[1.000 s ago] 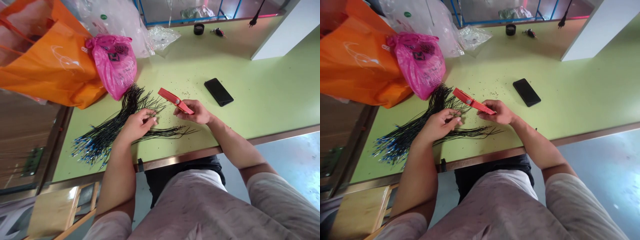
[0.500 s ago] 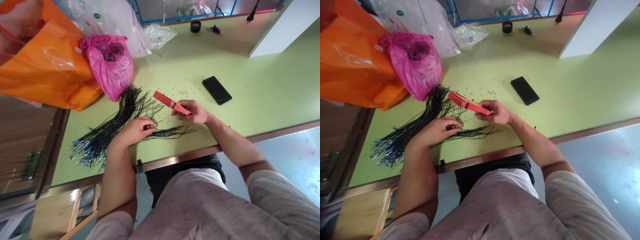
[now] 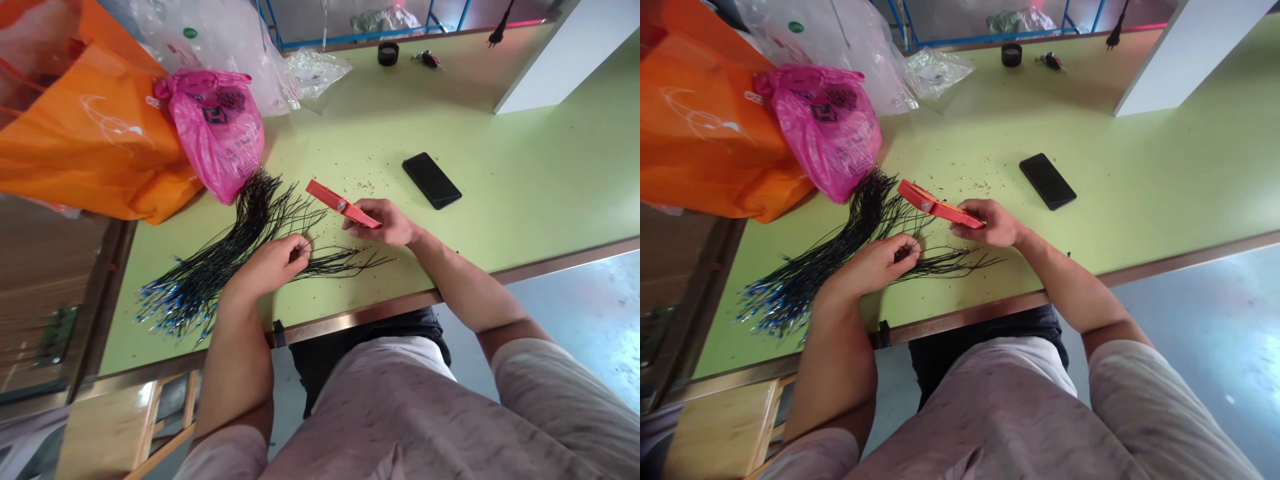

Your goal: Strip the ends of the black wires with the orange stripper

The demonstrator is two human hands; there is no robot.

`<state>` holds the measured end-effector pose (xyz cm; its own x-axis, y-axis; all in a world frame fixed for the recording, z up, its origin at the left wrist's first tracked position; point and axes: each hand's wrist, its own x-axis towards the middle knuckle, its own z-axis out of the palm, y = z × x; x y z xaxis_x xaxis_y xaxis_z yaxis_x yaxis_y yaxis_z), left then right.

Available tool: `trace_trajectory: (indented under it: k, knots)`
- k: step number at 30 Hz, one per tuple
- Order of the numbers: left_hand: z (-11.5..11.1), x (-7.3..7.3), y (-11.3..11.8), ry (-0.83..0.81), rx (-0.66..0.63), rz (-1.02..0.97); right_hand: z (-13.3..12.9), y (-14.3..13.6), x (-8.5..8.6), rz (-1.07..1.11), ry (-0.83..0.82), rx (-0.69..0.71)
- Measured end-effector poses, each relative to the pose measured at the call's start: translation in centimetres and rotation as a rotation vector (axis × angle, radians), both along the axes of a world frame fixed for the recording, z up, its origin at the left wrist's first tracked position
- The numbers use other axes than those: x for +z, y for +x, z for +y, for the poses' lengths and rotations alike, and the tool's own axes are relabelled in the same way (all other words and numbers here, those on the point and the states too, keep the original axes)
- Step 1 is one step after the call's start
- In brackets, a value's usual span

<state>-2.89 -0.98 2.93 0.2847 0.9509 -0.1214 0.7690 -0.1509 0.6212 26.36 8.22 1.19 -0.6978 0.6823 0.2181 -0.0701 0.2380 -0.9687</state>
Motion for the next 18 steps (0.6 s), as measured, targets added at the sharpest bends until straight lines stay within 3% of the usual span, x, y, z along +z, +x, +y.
trace_trajectory:
  k: [10, 18]
  knots:
    - [0.23, -0.71, 0.16, -0.092, -0.071, 0.023, -0.31, 0.03, 0.32, -0.055, 0.012, -0.015]
    - [0.26, -0.71, 0.80, -0.068, -0.078, 0.061, -0.36, -0.02, 0.50, -0.110, 0.068, -0.018]
